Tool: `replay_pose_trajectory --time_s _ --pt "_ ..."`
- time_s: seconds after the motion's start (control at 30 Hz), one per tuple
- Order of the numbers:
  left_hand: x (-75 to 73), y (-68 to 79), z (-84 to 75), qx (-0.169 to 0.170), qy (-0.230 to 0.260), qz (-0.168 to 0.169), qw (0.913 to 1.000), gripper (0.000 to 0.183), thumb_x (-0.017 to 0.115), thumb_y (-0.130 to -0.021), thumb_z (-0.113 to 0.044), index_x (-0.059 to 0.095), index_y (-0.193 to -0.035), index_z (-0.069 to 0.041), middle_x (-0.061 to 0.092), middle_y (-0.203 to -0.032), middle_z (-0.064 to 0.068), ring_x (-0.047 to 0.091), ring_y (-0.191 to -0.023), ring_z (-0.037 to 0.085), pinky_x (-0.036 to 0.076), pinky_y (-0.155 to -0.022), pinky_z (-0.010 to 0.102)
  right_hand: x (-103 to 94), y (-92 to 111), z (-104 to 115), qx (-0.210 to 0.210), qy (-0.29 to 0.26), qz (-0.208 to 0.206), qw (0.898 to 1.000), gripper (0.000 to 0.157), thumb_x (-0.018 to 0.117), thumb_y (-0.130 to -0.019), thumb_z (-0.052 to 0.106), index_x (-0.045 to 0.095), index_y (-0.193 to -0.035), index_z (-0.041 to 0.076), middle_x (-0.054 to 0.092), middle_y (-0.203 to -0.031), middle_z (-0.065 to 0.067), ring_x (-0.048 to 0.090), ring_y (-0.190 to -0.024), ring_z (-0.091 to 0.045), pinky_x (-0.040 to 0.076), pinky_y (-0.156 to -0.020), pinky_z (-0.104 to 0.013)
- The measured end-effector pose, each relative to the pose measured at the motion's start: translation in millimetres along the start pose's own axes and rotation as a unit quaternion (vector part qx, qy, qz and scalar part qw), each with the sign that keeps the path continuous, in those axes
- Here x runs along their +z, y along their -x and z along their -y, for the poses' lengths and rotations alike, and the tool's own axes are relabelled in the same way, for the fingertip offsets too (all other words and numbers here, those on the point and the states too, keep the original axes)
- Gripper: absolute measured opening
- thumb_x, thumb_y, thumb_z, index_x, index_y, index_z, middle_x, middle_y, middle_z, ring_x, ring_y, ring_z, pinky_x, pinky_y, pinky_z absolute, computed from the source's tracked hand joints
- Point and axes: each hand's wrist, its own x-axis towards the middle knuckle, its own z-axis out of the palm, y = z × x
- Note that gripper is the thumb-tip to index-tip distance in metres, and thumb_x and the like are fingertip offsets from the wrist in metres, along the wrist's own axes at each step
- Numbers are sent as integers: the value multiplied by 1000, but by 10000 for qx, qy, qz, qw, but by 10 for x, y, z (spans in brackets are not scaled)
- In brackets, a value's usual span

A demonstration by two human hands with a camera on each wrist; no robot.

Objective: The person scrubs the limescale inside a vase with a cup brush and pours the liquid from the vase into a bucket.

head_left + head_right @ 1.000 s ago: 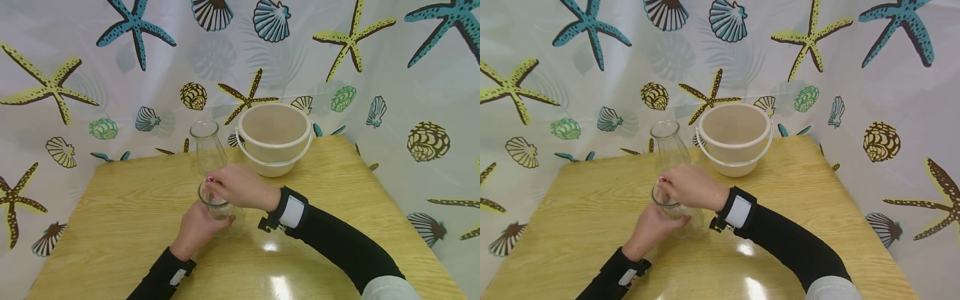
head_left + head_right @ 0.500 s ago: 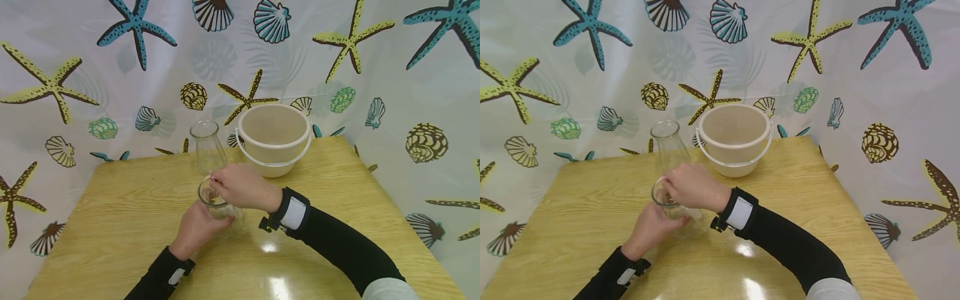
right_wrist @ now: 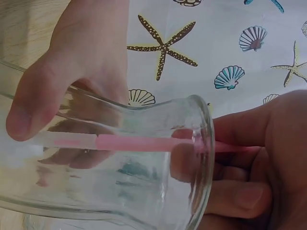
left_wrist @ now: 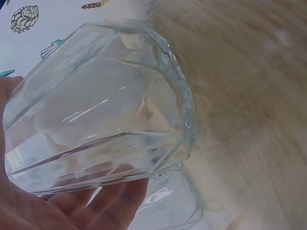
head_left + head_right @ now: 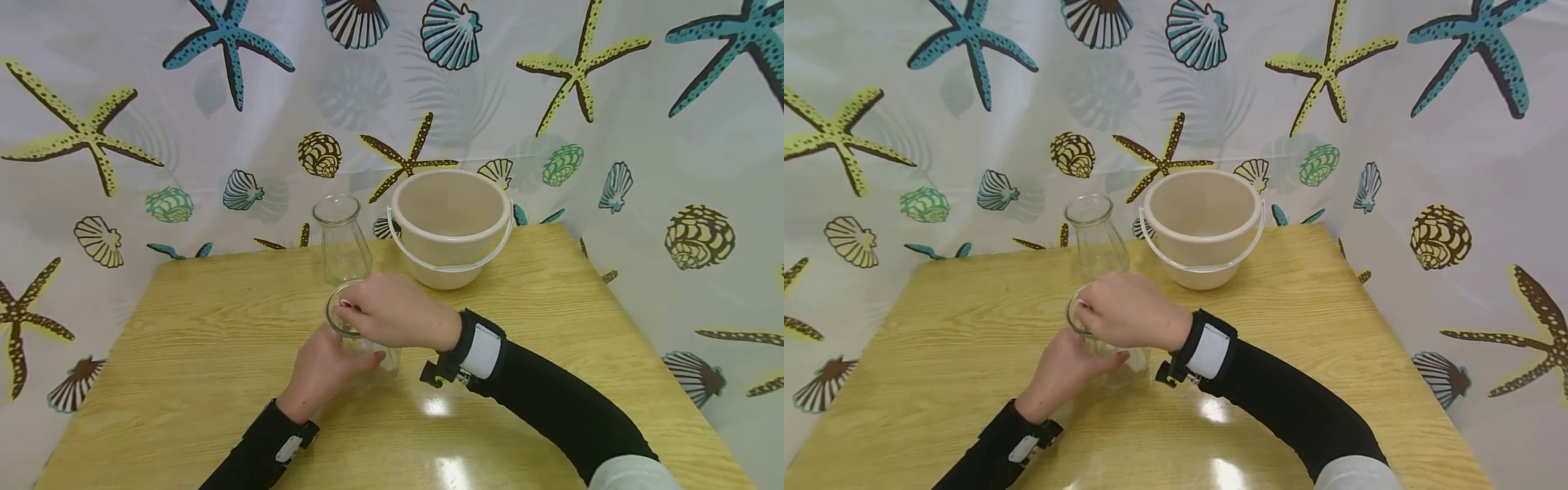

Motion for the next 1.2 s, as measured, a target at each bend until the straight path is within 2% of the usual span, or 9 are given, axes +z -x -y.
replay_pose_trajectory --time_s 0.33,0.47,0.67,0.87,1.2 --pt "7 4 7 152 18 -14 9999 59 76 -72 -50 51 -122 -32 60 -103 -14 54 -86 -1 50 -61 32 16 -33 -29 19 -420 40 9991 36 53 -96 23 48 -61 19 44 -54 8 40 -45 -3 34 -42 -20" --pt "0 -3 0 235 44 -37 9997 62 77 -72 -48 50 -125 -31 61 -105 -11 54 -86 -1 50 -61 31 14 -55 -35 -49 -476 3 9989 34 52 -97 21 48 -63 19 41 -54 8 38 -46 -3 33 -43 -19" --pt "-10 -7 -22 -7 167 -11 9999 71 77 -70 -51 46 -130 -30 60 -108 -10 54 -87 1 50 -64 33 23 -75 -63 -26 -308 -60 9995 31 51 -99 23 52 -68 18 38 -55 6 37 -47 -4 31 -44 -20" --pt "-2 -18 -43 -240 376 80 9990 71 79 -68 -52 47 -125 -25 60 -100 -9 54 -82 5 50 -66 34 43 -59 -118 282 88 -228 9993 25 52 -98 25 62 -76 19 47 -56 8 43 -49 -3 35 -43 -21" --pt "6 -6 -42 -49 178 -121 9998 82 80 -67 -50 40 -132 -19 60 -108 -5 54 -92 5 51 -73 37 53 -43 -171 258 384 -378 9982 24 54 -97 27 63 -77 19 49 -56 7 45 -50 -3 36 -43 -21"
